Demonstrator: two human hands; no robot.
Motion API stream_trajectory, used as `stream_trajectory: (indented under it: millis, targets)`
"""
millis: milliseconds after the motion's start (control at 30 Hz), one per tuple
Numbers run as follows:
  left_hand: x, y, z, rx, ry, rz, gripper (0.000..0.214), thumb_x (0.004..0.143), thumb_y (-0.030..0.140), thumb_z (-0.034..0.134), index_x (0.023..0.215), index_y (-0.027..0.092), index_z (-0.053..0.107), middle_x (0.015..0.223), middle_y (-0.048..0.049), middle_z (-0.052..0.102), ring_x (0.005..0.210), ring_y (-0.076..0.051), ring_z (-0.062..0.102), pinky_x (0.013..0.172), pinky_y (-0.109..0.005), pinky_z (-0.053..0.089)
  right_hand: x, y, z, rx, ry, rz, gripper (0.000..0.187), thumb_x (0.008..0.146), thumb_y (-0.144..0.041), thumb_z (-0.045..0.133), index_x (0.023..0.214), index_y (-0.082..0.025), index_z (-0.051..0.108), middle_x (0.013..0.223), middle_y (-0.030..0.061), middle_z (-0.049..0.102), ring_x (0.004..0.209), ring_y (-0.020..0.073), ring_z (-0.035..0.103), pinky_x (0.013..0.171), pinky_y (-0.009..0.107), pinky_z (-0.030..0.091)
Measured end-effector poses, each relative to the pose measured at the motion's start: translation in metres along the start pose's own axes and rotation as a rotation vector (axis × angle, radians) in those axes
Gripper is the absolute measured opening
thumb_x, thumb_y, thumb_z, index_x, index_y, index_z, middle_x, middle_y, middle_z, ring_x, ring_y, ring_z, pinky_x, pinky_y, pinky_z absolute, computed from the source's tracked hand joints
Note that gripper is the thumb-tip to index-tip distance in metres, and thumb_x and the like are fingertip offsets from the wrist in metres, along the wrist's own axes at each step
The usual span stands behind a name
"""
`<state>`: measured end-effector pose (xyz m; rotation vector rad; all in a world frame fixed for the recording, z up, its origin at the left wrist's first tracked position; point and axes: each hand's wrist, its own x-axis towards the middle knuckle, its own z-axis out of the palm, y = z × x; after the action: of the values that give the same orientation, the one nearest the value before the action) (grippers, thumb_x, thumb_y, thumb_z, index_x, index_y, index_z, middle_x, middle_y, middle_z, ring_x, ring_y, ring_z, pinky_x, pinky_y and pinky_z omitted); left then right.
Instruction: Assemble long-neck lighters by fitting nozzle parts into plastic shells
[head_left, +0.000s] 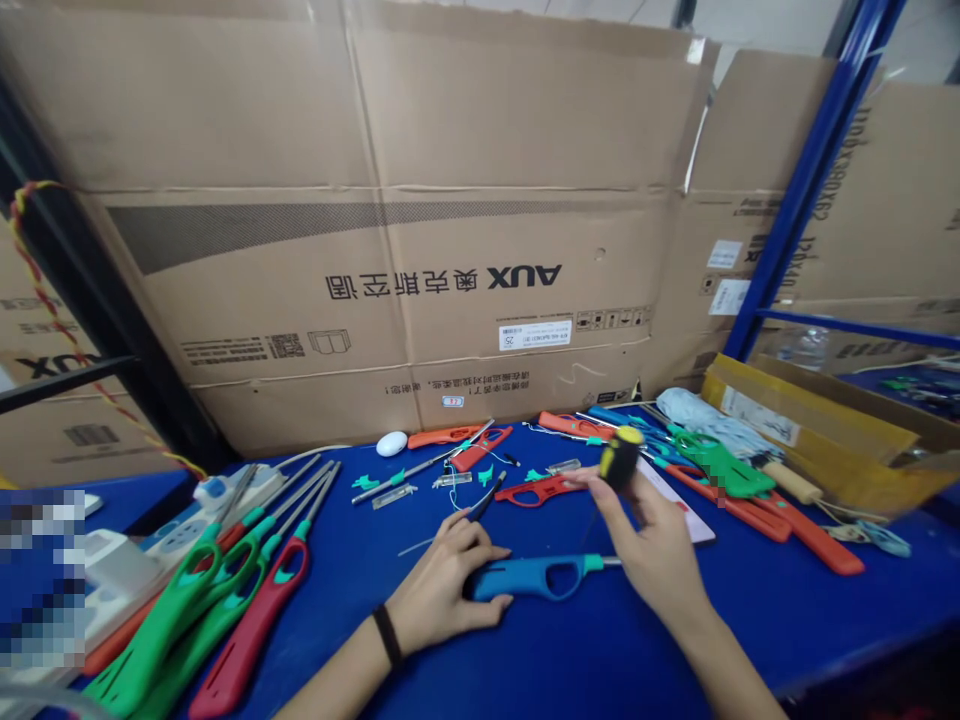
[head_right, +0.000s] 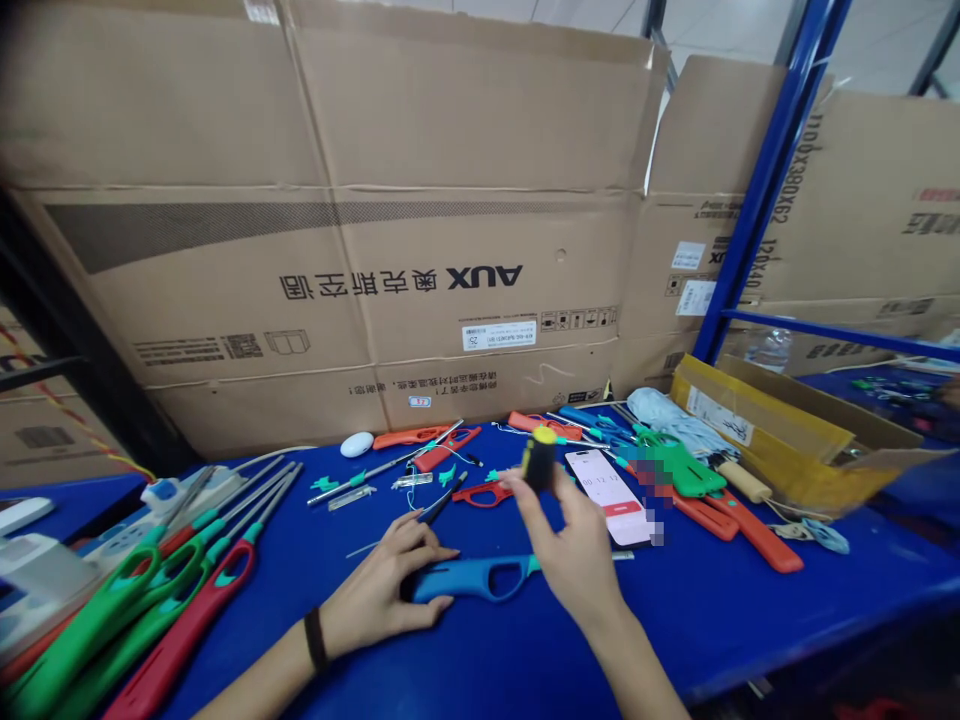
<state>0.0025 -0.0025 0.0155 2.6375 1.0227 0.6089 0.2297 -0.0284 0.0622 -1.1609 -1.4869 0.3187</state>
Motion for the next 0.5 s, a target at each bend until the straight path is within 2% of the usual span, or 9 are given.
stream_trajectory:
  millis: [33, 100, 167, 267, 333, 367, 433, 500]
  targets:
    - [0.0, 0.002, 0.0, 0.025, -0.006, 0.009, 0.042, 0.071, 0.033, 0.07, 0.111, 0.022, 0.06, 0.094, -0.0032, 0.06, 0.092, -0.021, 0.058, 0.108, -0.051, 0.024, -0.004, 0.009, -0.003, -0.025, 0.088, -0.043, 0.023, 0.087, -0.037, 0.052, 0.095, -0.018, 0.062, 0.089, 0.0077, 0.068, 0.084, 0.0208, 0.063, 0.08, 0.034, 0.048]
    - [0.0, 0.007, 0.001, 0.084, -0.021, 0.039, 0.033, 0.074, 0.03, 0.065, 0.104, 0.021, 0.058, 0.09, -0.0016, 0.06, 0.089, -0.02, 0.056, 0.107, -0.05, 0.026, -0.014, 0.028, -0.006, -0.117, 0.438, -0.13, 0.017, 0.086, -0.032, 0.055, 0.092, -0.017, 0.06, 0.083, 0.0072, 0.064, 0.078, 0.0201, 0.061, 0.075, 0.034, 0.047]
    - [-0.001, 0.01, 0.003, 0.168, -0.032, 0.095, 0.02, 0.077, 0.031, 0.061, 0.093, 0.02, 0.055, 0.083, -0.0002, 0.059, 0.083, -0.019, 0.055, 0.105, -0.048, 0.029, -0.022, 0.043, -0.007, -0.117, 0.738, -0.221, 0.014, 0.087, -0.03, 0.051, 0.086, -0.016, 0.055, 0.076, 0.005, 0.058, 0.068, 0.0181, 0.057, 0.066, 0.033, 0.046]
    - [-0.002, 0.008, -0.001, 0.35, 0.018, 0.19, 0.017, 0.081, 0.036, 0.055, 0.084, 0.019, 0.052, 0.076, -0.0003, 0.058, 0.076, -0.019, 0.055, 0.101, -0.048, 0.031, -0.026, 0.055, -0.008, 0.015, 0.987, -0.279, 0.014, 0.089, -0.03, 0.048, 0.082, -0.018, 0.046, 0.071, 0.0017, 0.049, 0.059, 0.0152, 0.049, 0.056, 0.03, 0.041]
    - [-0.007, 0.004, -0.013, 0.466, 0.091, 0.192, 0.017, 0.084, 0.036, 0.05, 0.082, 0.019, 0.051, 0.074, -0.0014, 0.059, 0.073, -0.02, 0.057, 0.096, -0.048, 0.034, -0.026, 0.056, -0.008, 0.054, 1.008, -0.294, 0.015, 0.089, -0.031, 0.049, 0.081, -0.019, 0.044, 0.071, 0.001, 0.047, 0.061, 0.0151, 0.047, 0.058, 0.031, 0.041]
    - [-0.012, 0.001, -0.022, 0.515, 0.122, 0.155, 0.017, 0.086, 0.035, 0.048, 0.082, 0.018, 0.051, 0.073, -0.0019, 0.06, 0.072, -0.021, 0.057, 0.092, -0.047, 0.036, -0.026, 0.055, -0.008, 0.05, 0.96, -0.283, 0.015, 0.088, -0.031, 0.05, 0.08, -0.019, 0.044, 0.07, 0.0007, 0.047, 0.061, 0.0153, 0.048, 0.06, 0.031, 0.041]
    - [-0.029, -0.007, -0.041, 0.594, 0.231, -0.01, 0.021, 0.09, 0.037, 0.043, 0.083, 0.018, 0.05, 0.073, -0.0029, 0.06, 0.07, -0.022, 0.058, 0.084, -0.045, 0.038, -0.025, 0.053, -0.007, 0.004, 0.776, -0.203, 0.018, 0.088, -0.033, 0.048, 0.078, -0.019, 0.046, 0.068, 0.0007, 0.049, 0.063, 0.0159, 0.051, 0.063, 0.031, 0.042]
    - [-0.056, -0.017, -0.058, 0.659, 0.34, -0.205, 0.028, 0.091, 0.043, 0.038, 0.082, 0.018, 0.049, 0.067, -0.0026, 0.059, 0.064, -0.023, 0.057, 0.08, -0.045, 0.037, -0.026, 0.051, -0.004, -0.078, 0.549, -0.058, 0.025, 0.088, -0.039, 0.046, 0.077, -0.018, 0.051, 0.068, 0.0025, 0.054, 0.064, 0.0171, 0.054, 0.062, 0.029, 0.043]
